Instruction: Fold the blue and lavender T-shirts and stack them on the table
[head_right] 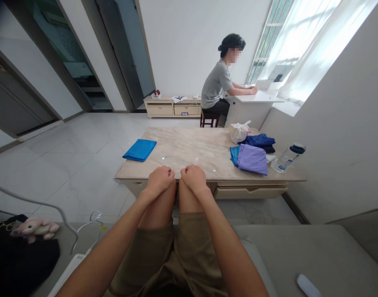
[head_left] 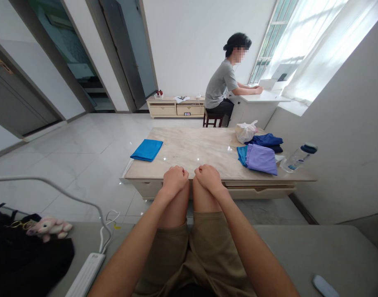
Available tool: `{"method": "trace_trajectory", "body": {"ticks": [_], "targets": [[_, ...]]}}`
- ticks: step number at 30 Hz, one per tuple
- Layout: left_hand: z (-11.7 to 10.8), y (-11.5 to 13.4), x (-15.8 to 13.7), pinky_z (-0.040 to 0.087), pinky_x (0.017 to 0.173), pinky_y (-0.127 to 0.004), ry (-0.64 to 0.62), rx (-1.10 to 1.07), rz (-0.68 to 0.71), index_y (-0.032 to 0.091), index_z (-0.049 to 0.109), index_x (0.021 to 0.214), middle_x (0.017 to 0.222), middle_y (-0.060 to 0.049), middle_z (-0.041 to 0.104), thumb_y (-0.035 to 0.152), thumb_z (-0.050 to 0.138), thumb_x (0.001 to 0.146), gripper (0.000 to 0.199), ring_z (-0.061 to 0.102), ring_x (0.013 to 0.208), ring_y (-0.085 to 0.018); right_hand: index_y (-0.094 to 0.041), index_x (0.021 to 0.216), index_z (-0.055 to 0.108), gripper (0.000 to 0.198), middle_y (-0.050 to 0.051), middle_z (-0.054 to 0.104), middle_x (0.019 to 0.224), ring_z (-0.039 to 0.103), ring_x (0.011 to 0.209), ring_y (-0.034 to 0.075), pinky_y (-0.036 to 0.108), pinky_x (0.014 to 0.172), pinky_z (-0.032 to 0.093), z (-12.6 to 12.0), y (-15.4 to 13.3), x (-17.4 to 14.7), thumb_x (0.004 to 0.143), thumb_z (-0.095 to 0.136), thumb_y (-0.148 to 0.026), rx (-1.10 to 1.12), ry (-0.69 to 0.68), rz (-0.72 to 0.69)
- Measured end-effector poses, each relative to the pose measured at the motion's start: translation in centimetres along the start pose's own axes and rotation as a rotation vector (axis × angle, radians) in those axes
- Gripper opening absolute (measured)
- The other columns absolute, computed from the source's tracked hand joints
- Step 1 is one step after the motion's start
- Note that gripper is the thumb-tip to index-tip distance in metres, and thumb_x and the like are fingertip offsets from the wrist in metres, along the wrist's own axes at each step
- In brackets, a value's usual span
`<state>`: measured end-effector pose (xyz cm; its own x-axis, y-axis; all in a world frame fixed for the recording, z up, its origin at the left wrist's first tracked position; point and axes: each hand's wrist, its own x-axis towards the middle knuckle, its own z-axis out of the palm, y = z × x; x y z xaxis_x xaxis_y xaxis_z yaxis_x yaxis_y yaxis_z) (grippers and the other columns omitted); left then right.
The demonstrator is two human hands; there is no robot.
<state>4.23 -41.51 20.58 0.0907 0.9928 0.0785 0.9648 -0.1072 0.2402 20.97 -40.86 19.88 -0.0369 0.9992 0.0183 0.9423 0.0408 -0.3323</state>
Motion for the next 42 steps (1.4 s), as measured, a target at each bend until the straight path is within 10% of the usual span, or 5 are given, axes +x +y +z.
{"method": "trace_trajectory", "body": {"ticks": [42], "targets": [[-0.6,-1.3,-0.3,0.057,0.091,-0.035,0.003,0.051,-0.038,0.021,0.083,0.105,0.119,-0.014,0.083,0.032,0.044,0.109,0.041,0.078,0.112,-0.03,-0.014,0.109,0.087,0.046,0.019,0.082,0.12,0.075,0.115,0.027,0.029,0.097,0.048,-0.7,0.2,-0.6,0.109,0.044,-0.03,-0.021,0.019,0.013]]}}
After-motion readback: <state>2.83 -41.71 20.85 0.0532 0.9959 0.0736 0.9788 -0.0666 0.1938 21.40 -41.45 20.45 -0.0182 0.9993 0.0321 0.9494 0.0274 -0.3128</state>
